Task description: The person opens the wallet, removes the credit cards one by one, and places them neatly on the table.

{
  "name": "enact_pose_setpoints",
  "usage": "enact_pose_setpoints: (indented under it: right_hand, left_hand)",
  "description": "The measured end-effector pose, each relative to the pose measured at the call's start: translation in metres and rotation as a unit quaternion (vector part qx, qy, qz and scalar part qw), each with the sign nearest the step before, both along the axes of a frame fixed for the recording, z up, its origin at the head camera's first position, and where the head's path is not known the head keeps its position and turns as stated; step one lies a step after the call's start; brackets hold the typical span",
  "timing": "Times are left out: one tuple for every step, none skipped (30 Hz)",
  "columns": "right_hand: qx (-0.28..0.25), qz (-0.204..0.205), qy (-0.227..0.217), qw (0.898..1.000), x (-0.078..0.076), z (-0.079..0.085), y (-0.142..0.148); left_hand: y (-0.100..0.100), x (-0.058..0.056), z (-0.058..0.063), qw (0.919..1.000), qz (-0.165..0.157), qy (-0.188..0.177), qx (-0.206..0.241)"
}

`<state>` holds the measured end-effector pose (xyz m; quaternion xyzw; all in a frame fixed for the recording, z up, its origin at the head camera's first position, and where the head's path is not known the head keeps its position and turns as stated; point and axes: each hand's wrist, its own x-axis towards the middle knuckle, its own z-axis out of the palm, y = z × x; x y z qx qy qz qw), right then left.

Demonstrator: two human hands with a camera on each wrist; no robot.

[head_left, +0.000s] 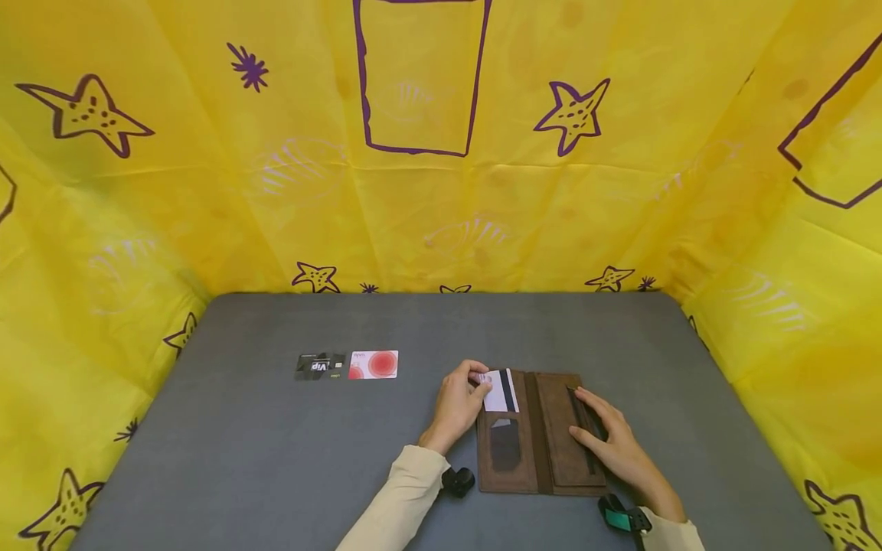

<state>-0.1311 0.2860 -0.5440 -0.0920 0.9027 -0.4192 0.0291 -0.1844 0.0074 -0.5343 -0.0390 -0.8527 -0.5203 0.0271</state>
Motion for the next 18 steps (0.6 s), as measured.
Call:
enact_pose_setpoints:
  right_hand:
    - [0.001,-0.001,0.001,1.000,-0.0001,0.0003,-0.0002]
    - [0.002,-0.001,0.001,1.000,-0.0003,0.0003,-0.0005]
    - [0.003,-0.001,0.002,1.000,-0.0002,0.0005,-0.0008]
    - [0.004,0.000,0.001,1.000,-0.0002,0.0003,-0.0008]
    - [0.003,-0.001,0.001,1.000,-0.0002,0.0004,-0.0009]
    - [0.003,0.000,-0.001,1.000,-0.0003,0.0004,-0.0009]
    - [0.003,0.000,0.000,1.000,-0.0004,0.0002,-0.0008]
    - [0.003,0.000,0.000,1.000,-0.0006,0.0001,-0.0007]
    - [0.003,0.000,0.000,1.000,-0.0006,0.0004,-0.0007]
    - [0.003,0.000,0.000,1.000,-0.0009,0.0004,-0.0005]
    - [0.003,0.001,0.000,1.000,-0.0010,0.0005,-0.0005]
    - [0.004,0.002,0.001,1.000,-0.0011,0.0004,-0.0004]
    - [0.003,0.002,0.002,1.000,-0.0011,0.0005,-0.0004]
    - [0.003,0.003,0.002,1.000,-0.0012,0.0005,-0.0004]
    - [0.002,0.004,0.003,1.000,-0.0012,0.0005,-0.0004]
    - [0.002,0.004,0.004,1.000,-0.0013,0.0004,-0.0004]
    - [0.001,0.005,0.005,1.000,-0.0014,0.0004,-0.0005]
    - [0.000,0.005,0.006,1.000,-0.0015,0.0004,-0.0005]
  left_hand:
    - [0.0002,-0.0002,-0.0003,0.9999,0.005,0.008,0.007]
    - [0.0003,-0.0006,-0.0009,0.9998,0.008,0.015,0.014]
    - [0.0006,-0.0010,-0.0014,0.9995,0.010,0.021,0.021]
    - [0.0007,-0.0011,-0.0018,0.9994,0.011,0.023,0.026]
    - [0.0009,-0.0013,-0.0022,0.9992,0.010,0.026,0.029]
    - [0.0010,-0.0014,-0.0024,0.9992,0.009,0.027,0.029]
    - [0.0011,-0.0017,-0.0027,0.9992,0.008,0.027,0.028]
    - [0.0010,-0.0018,-0.0029,0.9992,0.005,0.027,0.028]
    - [0.0010,-0.0018,-0.0030,0.9993,0.002,0.025,0.030]
    - [0.0010,-0.0018,-0.0030,0.9992,-0.002,0.021,0.033]
    - [0.0009,-0.0020,-0.0029,0.9991,-0.006,0.017,0.037]
    - [0.0007,-0.0021,-0.0028,0.9989,-0.009,0.010,0.045]
    - [0.0005,-0.0022,-0.0028,0.9985,-0.011,0.004,0.054]
    - [0.0004,-0.0021,-0.0025,0.9978,-0.014,-0.001,0.064]
    - [0.0004,-0.0024,-0.0024,0.9970,-0.015,-0.007,0.075]
    - [0.0003,-0.0027,-0.0020,0.9962,-0.014,-0.010,0.086]
    - [0.0003,-0.0034,-0.0014,0.9953,-0.010,-0.012,0.096]
    - [0.0001,-0.0042,-0.0013,0.9939,-0.005,-0.011,0.110]
